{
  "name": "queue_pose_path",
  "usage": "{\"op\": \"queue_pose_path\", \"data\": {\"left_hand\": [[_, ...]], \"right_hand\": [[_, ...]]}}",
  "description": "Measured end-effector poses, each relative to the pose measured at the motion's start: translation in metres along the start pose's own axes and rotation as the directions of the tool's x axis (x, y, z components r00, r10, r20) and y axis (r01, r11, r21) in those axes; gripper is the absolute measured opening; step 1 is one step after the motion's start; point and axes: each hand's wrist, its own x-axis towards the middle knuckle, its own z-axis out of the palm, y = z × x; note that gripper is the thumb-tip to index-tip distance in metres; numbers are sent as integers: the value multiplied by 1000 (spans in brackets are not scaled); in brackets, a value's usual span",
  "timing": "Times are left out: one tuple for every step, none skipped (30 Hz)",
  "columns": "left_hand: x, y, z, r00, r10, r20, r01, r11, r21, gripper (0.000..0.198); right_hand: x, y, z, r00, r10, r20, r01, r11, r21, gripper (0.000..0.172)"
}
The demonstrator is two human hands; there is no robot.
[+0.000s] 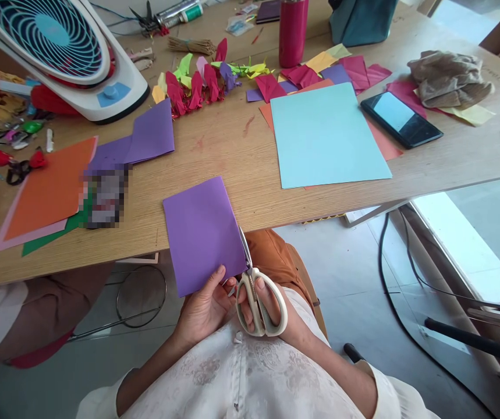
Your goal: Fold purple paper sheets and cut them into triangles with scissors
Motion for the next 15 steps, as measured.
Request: {"op": "queue_pose_path", "data": {"left_hand": [[-1, 1, 1, 1000, 14, -16, -14, 1000, 6, 26], [-1, 1, 2, 999, 30, -35, -30, 999, 15, 27], [-2, 2, 3, 997, 47, -56, -46, 999, 24, 28], [-3, 3, 5, 995, 59, -74, -57, 998, 34, 29], [-4, 3, 6, 994, 68, -87, -65, 997, 42, 30], [-5, 4, 7, 993, 74, -92, -69, 996, 50, 31], [-5, 4, 8, 993, 79, -91, -75, 996, 55, 33], [-6, 4, 8, 993, 86, -86, -81, 995, 59, 35], [-6, 4, 8, 993, 93, -78, -88, 994, 62, 37], [-6, 4, 7, 993, 98, -69, -94, 993, 65, 39], [-6, 4, 6, 993, 102, -61, -97, 993, 68, 40], [-6, 3, 5, 993, 102, -54, -98, 993, 70, 41], [-5, 3, 3, 994, 102, -49, -98, 993, 71, 41], [-5, 2, 2, 994, 99, -43, -96, 993, 72, 41], [-4, 2, 1, 995, 93, -38, -91, 993, 70, 41]], "right_hand": [[-1, 0, 0, 1000, 0, -4, 0, 1000, 0, 49], [-1, 0, 0, 1000, -1, -9, 1, 1000, -1, 48], [-2, 0, 0, 1000, -2, -15, 2, 1000, -1, 48], [-2, 0, 0, 1000, -4, -21, 4, 1000, -2, 47], [-3, 0, 0, 1000, -2, -24, 2, 1000, -3, 47], [-3, 0, 0, 1000, 1, -24, -1, 1000, -4, 47], [-3, 0, 0, 1000, 5, -23, -5, 1000, -6, 47], [-3, 0, 0, 1000, 10, -18, -10, 1000, -9, 46], [-3, 0, -1, 1000, 12, -15, -13, 1000, -13, 46], [-3, 0, -1, 1000, 12, -14, -12, 1000, -16, 46], [-2, 1, -1, 1000, 10, -14, -10, 1000, -19, 46], [-2, 1, -1, 1000, 7, -14, -7, 1000, -22, 46], [-1, 1, -1, 1000, 3, -14, -3, 1000, -23, 47], [-1, 2, -1, 1000, -2, -13, 1, 1000, -24, 47], [0, 2, -1, 1000, -5, -12, 5, 1000, -23, 48]]}}
